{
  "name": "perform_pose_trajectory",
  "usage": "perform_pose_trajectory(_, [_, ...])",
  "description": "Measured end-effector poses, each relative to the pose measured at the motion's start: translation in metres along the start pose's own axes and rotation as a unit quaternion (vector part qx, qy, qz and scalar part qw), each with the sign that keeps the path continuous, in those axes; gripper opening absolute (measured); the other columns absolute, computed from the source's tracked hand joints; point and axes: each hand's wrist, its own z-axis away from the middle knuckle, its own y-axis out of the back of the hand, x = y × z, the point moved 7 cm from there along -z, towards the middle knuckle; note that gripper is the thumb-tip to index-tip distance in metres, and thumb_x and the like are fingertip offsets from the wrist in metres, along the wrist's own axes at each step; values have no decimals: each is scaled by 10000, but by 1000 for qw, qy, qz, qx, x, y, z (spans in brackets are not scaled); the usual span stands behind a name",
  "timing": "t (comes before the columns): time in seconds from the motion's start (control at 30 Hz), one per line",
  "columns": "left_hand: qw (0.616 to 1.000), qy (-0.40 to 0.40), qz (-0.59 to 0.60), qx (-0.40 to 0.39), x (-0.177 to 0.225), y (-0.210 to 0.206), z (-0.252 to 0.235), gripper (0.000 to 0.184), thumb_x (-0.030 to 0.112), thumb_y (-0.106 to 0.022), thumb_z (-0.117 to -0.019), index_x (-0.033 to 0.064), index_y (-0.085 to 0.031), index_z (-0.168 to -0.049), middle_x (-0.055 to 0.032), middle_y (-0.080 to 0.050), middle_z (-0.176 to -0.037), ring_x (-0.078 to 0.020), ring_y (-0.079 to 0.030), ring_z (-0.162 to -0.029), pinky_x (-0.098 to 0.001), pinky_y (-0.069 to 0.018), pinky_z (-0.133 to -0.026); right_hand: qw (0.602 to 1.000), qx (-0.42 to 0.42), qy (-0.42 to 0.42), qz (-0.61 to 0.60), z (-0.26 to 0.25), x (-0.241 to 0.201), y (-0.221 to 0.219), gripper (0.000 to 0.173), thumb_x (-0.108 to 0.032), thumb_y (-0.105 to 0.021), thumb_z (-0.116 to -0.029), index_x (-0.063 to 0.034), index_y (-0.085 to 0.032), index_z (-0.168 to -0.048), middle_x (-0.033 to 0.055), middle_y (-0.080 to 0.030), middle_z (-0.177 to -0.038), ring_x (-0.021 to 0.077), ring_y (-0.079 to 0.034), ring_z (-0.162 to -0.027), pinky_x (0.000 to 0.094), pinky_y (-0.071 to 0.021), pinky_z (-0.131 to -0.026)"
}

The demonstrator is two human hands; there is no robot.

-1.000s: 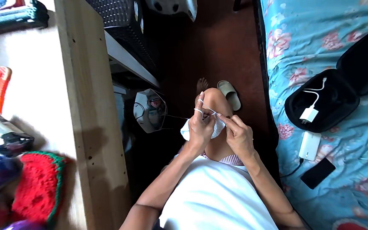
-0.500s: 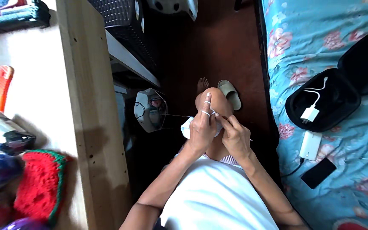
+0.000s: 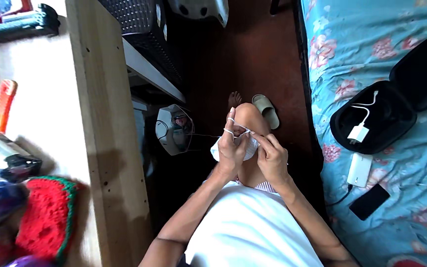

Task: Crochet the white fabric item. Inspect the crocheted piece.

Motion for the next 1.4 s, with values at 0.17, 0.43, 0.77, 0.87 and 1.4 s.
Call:
perform_pose_trajectory(0.17, [999,-27,-25,11,4,1,1,759,-53,-677,-881,-41,-325,-1553,-81,-710,-875,-107,-681,-732,-272,-585,-710,1000,6,12,6,-1,-3,0,331,15,-589,-921,-93,-790,-1161,111,-642,-824,201,-627,-670,318,-534,-573])
perform_pose_trajectory(0.43, [986,58,155,8,1,-3,8,781,-57,-635,-900,-15,-255,-1581,-48,-695,-916,-86,-668,-785,-266,-576,-740,935,-74,-190,-291,-9,11,-6,337,47,-601,-932,-10,-623,-1264,28,-661,-883,34,-630,-743,195,-551,-697])
perform_pose_trajectory(0.77, [981,124,137,-63,9,10,-7,830,-57,-640,-907,61,-220,-1614,-27,-659,-806,-74,-618,-662,-236,-543,-642,980,61,150,112,-7,-19,25,195,13,-598,-928,-27,-785,-961,121,-678,-789,233,-668,-686,308,-537,-579])
perform_pose_trajectory(0.87, [990,85,89,-67,12,9,-6,799,-46,-617,-918,35,-224,-1609,-37,-678,-838,-73,-637,-695,-235,-550,-663,974,53,158,151,-6,-25,29,209,27,-615,-896,-48,-797,-965,111,-677,-772,250,-659,-669,326,-519,-551])
perform_pose_trajectory(1.4, [931,143,292,-168,19,5,-8,771,-81,-552,-919,110,-258,-1606,-27,-650,-816,-66,-616,-651,-222,-551,-636,975,-45,-1,-217,-14,6,46,133,0,-674,-915,9,-765,-1012,21,-674,-896,-2,-633,-804,135,-552,-738])
